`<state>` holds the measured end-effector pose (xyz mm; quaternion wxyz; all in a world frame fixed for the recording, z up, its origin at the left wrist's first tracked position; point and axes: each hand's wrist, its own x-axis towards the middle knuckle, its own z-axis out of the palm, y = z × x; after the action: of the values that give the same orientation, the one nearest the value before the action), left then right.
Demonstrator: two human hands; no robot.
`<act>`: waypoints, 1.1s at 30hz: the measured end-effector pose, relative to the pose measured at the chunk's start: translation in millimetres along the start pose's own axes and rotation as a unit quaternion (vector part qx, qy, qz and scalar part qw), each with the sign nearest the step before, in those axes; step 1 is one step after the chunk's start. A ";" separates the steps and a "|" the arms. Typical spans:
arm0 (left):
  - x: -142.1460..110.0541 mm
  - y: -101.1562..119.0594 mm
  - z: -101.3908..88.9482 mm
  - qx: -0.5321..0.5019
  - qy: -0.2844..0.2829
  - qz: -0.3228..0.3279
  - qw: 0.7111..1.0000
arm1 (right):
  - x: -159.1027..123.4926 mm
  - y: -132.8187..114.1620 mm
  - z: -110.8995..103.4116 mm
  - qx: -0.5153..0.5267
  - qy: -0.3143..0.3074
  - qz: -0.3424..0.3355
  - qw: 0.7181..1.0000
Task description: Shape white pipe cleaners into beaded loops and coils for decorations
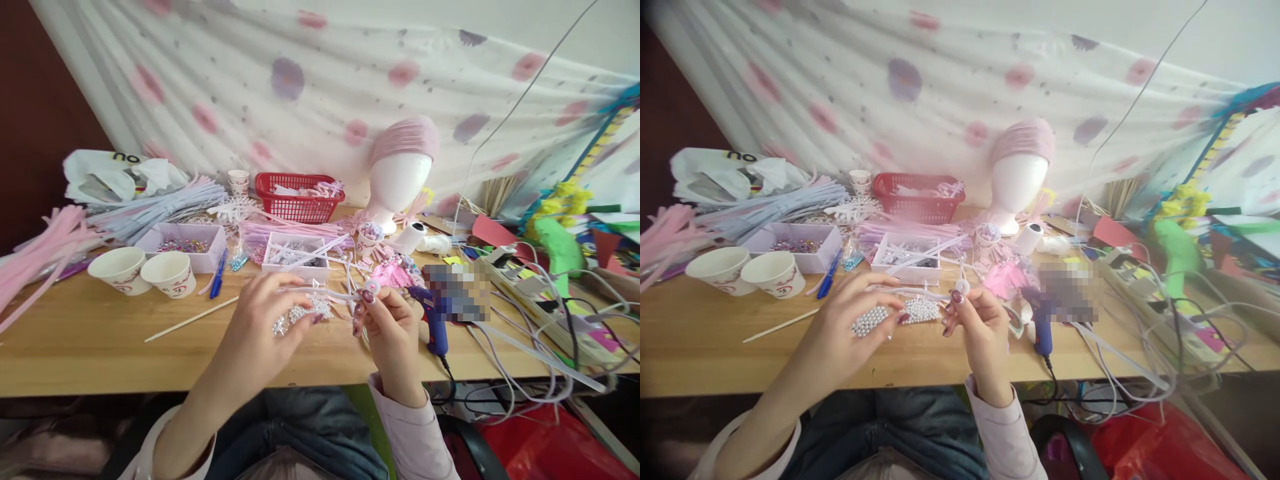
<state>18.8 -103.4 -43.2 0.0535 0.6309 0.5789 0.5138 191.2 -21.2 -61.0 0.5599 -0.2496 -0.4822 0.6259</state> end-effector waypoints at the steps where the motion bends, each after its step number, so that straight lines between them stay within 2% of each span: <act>1: -1.3 6.9 2.7 0.013 -0.007 0.028 0.999 | -0.2 0.4 0.9 0.003 -0.007 0.005 1.000; 4: -3.9 20.9 12.5 0.067 -0.072 0.068 0.993 | -3.0 1.2 3.4 0.007 -0.038 0.009 0.999; 7: -4.2 23.8 22.8 0.072 -0.111 0.050 0.990 | -7.6 2.8 4.9 0.000 -0.059 -0.005 0.998; 12: -4.0 23.9 31.8 -0.019 -0.054 -0.031 0.998 | -10.8 10.0 6.2 -0.013 -0.058 -0.023 0.998; 16: -4.4 27.5 33.4 -0.094 -0.022 -0.084 0.992 | -10.3 12.3 11.2 -0.025 -0.059 -0.019 0.998; 23: -3.9 28.1 34.0 -0.156 0.059 -0.175 0.970 | -16.2 5.5 18.3 -0.153 -0.098 -0.070 0.981; 27: -6.6 23.9 42.8 -0.272 0.076 -0.227 0.932 | -19.1 7.9 16.5 -0.210 -0.119 -0.098 0.965; 33: -7.9 22.2 53.7 -0.491 0.101 -0.281 0.818 | -20.7 11.0 22.6 -0.173 -0.112 -0.066 0.976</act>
<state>73.5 -88.5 -58.2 0.4396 0.2752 0.4042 0.7534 172.0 -47.0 -66.2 0.4913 -0.2386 -0.6580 0.5184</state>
